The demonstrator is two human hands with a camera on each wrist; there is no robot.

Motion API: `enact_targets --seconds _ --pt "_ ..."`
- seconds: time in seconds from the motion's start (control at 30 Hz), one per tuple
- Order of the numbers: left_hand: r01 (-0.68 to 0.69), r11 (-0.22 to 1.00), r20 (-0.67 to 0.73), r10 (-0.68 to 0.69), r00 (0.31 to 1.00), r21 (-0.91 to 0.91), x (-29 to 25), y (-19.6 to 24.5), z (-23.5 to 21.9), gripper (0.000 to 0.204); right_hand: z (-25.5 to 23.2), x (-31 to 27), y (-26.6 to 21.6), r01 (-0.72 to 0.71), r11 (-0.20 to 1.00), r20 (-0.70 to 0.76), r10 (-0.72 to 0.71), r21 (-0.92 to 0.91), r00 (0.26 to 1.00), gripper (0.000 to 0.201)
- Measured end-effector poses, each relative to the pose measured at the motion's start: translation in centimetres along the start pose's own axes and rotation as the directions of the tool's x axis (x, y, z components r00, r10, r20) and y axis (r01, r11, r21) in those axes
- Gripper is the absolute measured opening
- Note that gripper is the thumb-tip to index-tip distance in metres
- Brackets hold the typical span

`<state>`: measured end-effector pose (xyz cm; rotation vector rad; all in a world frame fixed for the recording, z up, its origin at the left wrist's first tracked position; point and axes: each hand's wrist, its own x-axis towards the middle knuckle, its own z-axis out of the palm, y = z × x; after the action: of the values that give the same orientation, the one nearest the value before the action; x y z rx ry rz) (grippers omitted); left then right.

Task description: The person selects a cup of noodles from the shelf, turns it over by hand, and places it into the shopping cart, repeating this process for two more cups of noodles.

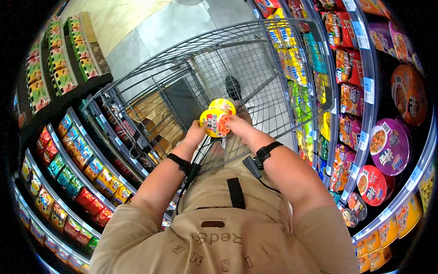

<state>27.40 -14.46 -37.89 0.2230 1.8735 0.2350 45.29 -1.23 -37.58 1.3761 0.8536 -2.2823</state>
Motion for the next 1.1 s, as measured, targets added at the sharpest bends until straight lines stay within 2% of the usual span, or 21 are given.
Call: enact_targets --seconds 0.07,0.13,0.17,0.2,0.27,0.3,0.37,0.4,0.47,0.5,0.6,0.67,0.77,0.83,0.9,0.97,1.1 --pt "-0.003 1.0 0.001 0.003 1.0 0.007 0.3 -0.2 0.0 0.05 -0.1 -0.5 -0.3 0.013 1.0 0.05 -0.014 0.015 0.999 0.05" --pt "-0.04 0.999 0.03 0.04 0.999 0.003 0.7 -0.4 0.1 0.05 1.1 -3.8 -4.1 -0.075 0.997 -0.044 0.075 0.003 0.996 0.052" --pt "-0.051 0.999 0.044 0.052 0.998 -0.018 1.1 -0.5 0.3 0.05 0.3 -2.6 -3.0 -0.056 0.998 0.033 0.055 0.041 0.998 0.056" --pt "-0.028 1.0 0.056 0.028 0.998 -0.001 0.3 0.8 -0.3 0.051 0.5 -2.9 -3.3 -0.057 0.998 0.04 0.055 0.04 0.998 0.056" --pt "-0.048 0.999 0.098 0.046 0.994 0.014 0.5 1.0 -0.3 0.051 0.7 -3.8 -4.5 -0.084 0.996 -0.031 0.084 0.022 0.996 0.058" --pt "-0.047 0.999 0.096 0.046 0.994 0.007 1.2 0.4 -0.1 0.051 0.5 -3.6 -4.3 -0.085 0.996 -0.014 0.085 0.013 0.996 0.057" --pt "-0.248 0.968 0.169 0.24 0.956 0.028 2.9 -1.1 0.6 0.052 0.7 -4.0 -4.7 -0.074 0.997 -0.041 0.074 0.006 0.996 0.057" --pt "-0.253 0.967 0.17 0.246 0.954 0.023 2.4 -0.4 0.2 0.052 0.7 -4.3 -4.8 -0.063 0.998 -0.067 0.063 0.008 0.996 0.056" --pt "-0.169 0.972 0.128 0.149 0.98 0.163 0.6 2.0 -1.2 0.054 0.6 -4.3 -4.5 -0.073 0.997 -0.095 0.074 0.018 0.993 0.055" --pt "-0.156 0.975 0.155 0.132 0.979 0.155 0.6 2.3 -1.6 0.056 0.7 -4.5 -4.7 -0.085 0.996 -0.116 0.088 0.031 0.989 0.054" --pt "-0.21 0.961 0.182 0.177 0.967 0.181 -0.1 2.5 -2.5 0.058 1.1 -5.3 -5.5 -0.092 0.995 -0.133 0.095 0.023 0.987 0.053" --pt "-0.228 0.96 0.176 0.198 0.964 0.165 -0.9 2.8 -3.0 0.059 -0.1 -3.6 -3.4 -0.079 0.997 -0.156 0.076 -0.015 0.985 0.052" --pt "-0.271 0.944 0.16 0.243 0.957 0.189 -2.0 3.4 -4.1 0.057 0.1 -4.1 -3.6 -0.036 0.999 -0.194 0.028 -0.041 0.981 0.049" --pt "-0.381 0.905 0.056 0.378 0.924 0.191 -3.3 3.6 -4.8 0.055 1.0 -5.8 -4.5 -0.001 0.999 -0.211 -0.007 -0.037 0.977 0.048" --pt "-0.445 0.88 0.047 0.444 0.895 0.168 -4.9 4.0 -6.2 0.053 1.8 -7.4 -5.4 0.038 0.996 -0.251 -0.017 0.081 0.968 0.046" --pt "-0.555 0.819 0.022 0.558 0.829 0.145 -7.1 4.1 -7.9 0.046 1.9 -8.4 -5.6 0.063 0.996 -0.253 -0.046 0.06 0.966 0.045" --pt "-0.667 0.743 -0.022 0.669 0.743 0.053 -13.0 3.7 -11.9 0.042 1.8 -10.4 -5.1 0.142 0.99 -0.279 -0.136 0.0 0.951 0.045"
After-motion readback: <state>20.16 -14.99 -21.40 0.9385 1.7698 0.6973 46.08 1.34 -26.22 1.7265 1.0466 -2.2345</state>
